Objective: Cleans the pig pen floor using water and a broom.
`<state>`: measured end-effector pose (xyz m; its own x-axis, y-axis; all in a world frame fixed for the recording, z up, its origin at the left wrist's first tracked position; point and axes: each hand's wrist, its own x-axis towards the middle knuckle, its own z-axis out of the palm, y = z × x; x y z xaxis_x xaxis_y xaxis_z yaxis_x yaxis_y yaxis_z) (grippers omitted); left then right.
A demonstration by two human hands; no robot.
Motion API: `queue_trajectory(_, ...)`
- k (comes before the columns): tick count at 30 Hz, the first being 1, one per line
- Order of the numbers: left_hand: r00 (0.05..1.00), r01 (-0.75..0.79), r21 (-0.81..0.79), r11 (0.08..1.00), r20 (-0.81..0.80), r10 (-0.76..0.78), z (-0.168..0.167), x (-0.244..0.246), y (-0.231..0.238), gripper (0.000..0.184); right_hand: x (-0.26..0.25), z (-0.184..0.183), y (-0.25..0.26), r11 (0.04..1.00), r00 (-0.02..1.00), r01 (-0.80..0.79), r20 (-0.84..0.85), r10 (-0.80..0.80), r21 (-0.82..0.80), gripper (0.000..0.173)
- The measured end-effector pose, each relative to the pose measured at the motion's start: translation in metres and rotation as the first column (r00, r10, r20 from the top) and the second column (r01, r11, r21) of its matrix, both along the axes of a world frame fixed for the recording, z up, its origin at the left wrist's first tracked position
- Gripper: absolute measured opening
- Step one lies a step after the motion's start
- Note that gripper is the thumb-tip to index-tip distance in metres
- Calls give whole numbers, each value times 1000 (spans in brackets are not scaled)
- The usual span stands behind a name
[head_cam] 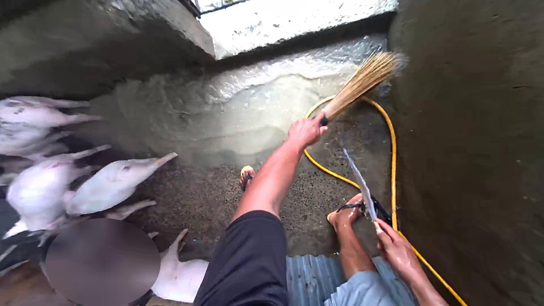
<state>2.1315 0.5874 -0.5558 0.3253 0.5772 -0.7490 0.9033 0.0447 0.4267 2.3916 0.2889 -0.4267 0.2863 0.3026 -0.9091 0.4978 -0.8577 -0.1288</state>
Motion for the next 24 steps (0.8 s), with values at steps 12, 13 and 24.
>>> queue_trajectory(12,461,-725,214,655,-555,692,39,-476,-93,67,-71,15,23,994,994,-104,-36,104,-18,43)
queue_trajectory(13,413,-769,243,592,-517,749,50,-480,-107,70,-77,24,27,993,993,-117,-17,117,-18,42)
queue_trajectory(24,995,96,-319,943,48,-85,71,-231,-185,64,-134,26,26,981,983,-170,62,175,-89,48)
